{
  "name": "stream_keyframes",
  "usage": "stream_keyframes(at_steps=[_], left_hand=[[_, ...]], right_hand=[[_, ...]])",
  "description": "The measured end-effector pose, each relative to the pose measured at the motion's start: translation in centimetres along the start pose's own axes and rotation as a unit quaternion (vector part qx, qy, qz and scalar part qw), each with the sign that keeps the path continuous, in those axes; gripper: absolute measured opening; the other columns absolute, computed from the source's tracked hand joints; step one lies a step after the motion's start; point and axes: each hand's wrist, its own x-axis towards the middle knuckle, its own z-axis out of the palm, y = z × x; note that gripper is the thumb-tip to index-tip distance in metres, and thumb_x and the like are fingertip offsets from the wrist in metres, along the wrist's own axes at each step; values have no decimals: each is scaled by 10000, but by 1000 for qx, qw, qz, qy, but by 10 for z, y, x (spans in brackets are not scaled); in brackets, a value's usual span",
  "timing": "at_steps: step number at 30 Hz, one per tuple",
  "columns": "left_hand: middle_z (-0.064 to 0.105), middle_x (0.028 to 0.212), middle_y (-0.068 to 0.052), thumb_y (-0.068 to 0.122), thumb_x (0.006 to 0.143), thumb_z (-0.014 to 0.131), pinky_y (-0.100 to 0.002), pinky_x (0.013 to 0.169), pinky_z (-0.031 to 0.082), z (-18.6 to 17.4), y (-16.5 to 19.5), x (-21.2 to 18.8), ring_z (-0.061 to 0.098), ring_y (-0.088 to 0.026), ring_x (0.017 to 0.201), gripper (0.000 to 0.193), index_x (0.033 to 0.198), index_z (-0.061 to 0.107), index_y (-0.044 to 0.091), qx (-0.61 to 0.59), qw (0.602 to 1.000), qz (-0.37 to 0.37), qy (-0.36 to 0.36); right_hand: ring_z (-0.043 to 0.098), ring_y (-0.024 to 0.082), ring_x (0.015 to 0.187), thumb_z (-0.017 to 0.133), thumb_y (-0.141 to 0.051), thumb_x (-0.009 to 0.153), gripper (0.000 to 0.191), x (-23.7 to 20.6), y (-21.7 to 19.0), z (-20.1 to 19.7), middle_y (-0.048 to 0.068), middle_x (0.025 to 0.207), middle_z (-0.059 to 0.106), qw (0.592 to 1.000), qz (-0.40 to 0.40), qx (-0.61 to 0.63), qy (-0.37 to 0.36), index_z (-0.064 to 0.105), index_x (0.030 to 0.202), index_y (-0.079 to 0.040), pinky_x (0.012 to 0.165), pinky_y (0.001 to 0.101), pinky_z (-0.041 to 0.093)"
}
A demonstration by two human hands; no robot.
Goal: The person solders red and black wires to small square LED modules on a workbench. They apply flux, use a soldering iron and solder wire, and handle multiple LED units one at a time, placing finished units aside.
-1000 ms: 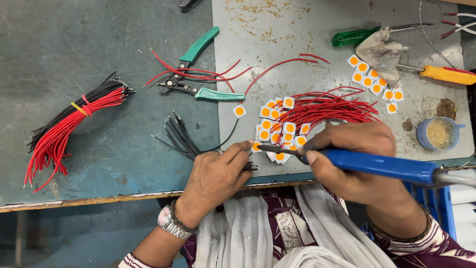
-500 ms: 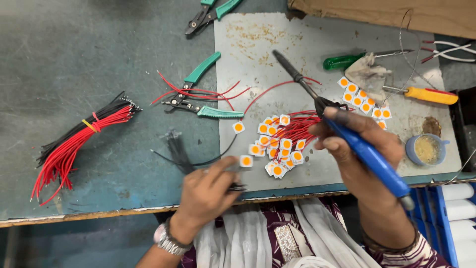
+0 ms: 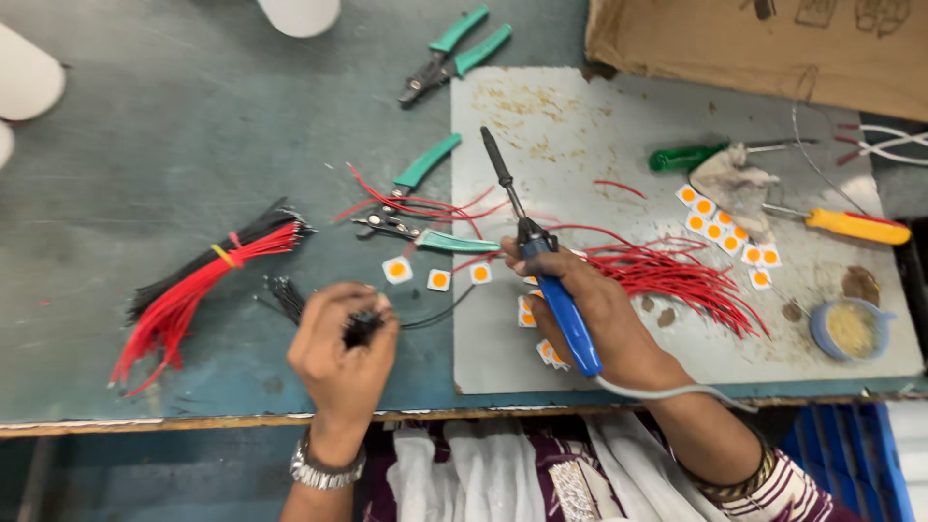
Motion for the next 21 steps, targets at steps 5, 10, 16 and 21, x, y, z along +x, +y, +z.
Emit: stream_keyframes(at_steps=[5,10,16,21], left_hand=[[706,1005,-129,-10,830,806,-322,739,560,8,-8,7,708,-236,842,190,962,669,-10,4,998,-40,43],[702,1063,-129,65,838,812,-310,746,560,7,-11,7,707,-221,852,220,986,676,-22,-34,996,-77,7],[704,1152,-138,110,964,718,-312,832,547,1,-15,9,698,-213,962,181,1058,695,-43,-98,991,-64,-62],[705,1182,-136,111,985,698,-312,841,539,6,-19,5,698,-217,982,173,1021,703,-58,-111,988,-65,-81]], right_hand=[[706,326,1105,693,-22,897,421,35,9,16,124,1199,695,997,4,-58,-50,519,1279,-57,910,379,568],[681,369,1035,670,8,831,458,54,23,36,131,1017,694,976,-59,-171,-119,565,1265,-95,1089,494,466],[659,389,1119,662,10,776,504,49,23,30,146,1124,708,968,-118,-194,-107,582,1258,-116,1160,492,385],[687,323,1103,612,12,820,445,44,23,21,123,1137,720,967,-99,-188,-138,563,1248,-99,1237,554,281]])
